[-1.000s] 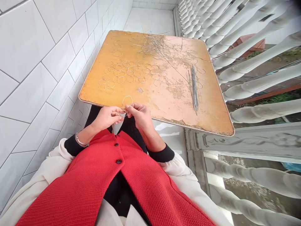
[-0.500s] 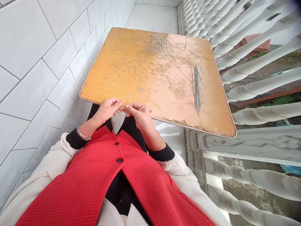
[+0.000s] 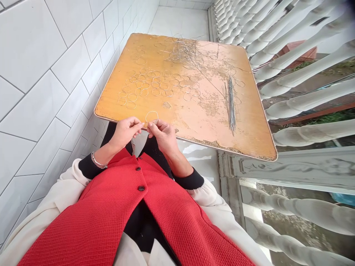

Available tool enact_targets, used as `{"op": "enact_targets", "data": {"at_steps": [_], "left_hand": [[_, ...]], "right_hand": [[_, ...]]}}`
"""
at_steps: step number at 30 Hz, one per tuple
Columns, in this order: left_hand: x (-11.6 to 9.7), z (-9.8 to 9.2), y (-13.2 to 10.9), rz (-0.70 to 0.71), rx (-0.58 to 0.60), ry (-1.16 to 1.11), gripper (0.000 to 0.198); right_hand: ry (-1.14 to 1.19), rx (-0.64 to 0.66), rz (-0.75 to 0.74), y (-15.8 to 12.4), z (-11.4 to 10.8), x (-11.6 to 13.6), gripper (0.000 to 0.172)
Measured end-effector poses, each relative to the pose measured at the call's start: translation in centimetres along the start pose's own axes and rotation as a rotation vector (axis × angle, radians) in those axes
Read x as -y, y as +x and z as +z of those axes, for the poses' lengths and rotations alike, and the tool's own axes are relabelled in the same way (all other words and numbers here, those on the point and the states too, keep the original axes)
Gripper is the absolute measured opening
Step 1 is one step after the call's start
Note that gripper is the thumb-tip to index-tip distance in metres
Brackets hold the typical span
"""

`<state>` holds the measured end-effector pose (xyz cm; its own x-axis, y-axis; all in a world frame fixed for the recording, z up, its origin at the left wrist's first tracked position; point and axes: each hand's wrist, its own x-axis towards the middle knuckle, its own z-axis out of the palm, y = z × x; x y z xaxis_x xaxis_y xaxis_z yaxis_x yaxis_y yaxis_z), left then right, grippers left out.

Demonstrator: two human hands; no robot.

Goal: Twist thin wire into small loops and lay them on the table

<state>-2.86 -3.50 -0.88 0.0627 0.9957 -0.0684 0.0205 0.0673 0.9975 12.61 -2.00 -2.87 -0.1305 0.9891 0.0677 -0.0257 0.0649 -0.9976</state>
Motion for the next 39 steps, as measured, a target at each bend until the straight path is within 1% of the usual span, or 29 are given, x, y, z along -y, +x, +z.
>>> {"op": "enact_targets", "data": {"at_steps": [5, 7, 11, 13, 16, 20, 26, 31, 33, 36, 39], "left_hand": [[1.0, 0.2, 0.2, 0.083, -0.082, -0.038, 0.022], [1.0, 0.3, 0.2, 0.084, -0.083, -0.054, 0.023], [0.5, 0.2, -0.3, -0.021, 0.007, -0.160, 0.025], [0.2, 0.1, -0.7, -0.078, 0.040, -0.226, 0.023], [0.1, 0.0, -1.1, -0.120, 0.045, -0.285, 0.018], [0.3, 0.0, -1.1, -0.129, 0.029, -0.317, 0.017], [0.5, 0.2, -1.1, -0.108, 0.015, -0.304, 0.017], [0.8, 0.7, -1.4, -0.043, -0.074, -0.285, 0.019], [1.0, 0.8, -1.4, -0.022, -0.092, -0.275, 0.022], [1.0, 0.4, -1.2, -0.043, -0.046, -0.251, 0.024], [0.6, -0.5, -0.6, -0.057, 0.022, -0.137, 0.024]], "right_hand": [[0.060, 0.038, 0.015, 0.1, 0.1, 0.1, 0.044], [0.074, 0.031, 0.022, 0.2, 0.1, 0.2, 0.043], [0.099, 0.007, 0.010, 0.3, -0.1, 0.3, 0.042], [0.106, 0.018, 0.016, 0.3, -0.2, 0.3, 0.043], [0.108, 0.057, 0.044, 0.3, -0.3, 0.2, 0.044], [0.144, 0.087, 0.076, 0.2, -0.4, 0.3, 0.042], [0.152, 0.033, 0.084, 0.1, -0.1, 0.6, 0.036], [0.192, 0.002, 0.088, 0.1, 0.3, 0.7, 0.028], [0.207, -0.003, 0.088, 0.2, 0.4, 0.8, 0.026], [0.194, 0.001, 0.098, 0.2, 0.2, 0.8, 0.026], [0.156, 0.049, 0.121, 0.0, 0.0, 0.8, 0.028]]}}
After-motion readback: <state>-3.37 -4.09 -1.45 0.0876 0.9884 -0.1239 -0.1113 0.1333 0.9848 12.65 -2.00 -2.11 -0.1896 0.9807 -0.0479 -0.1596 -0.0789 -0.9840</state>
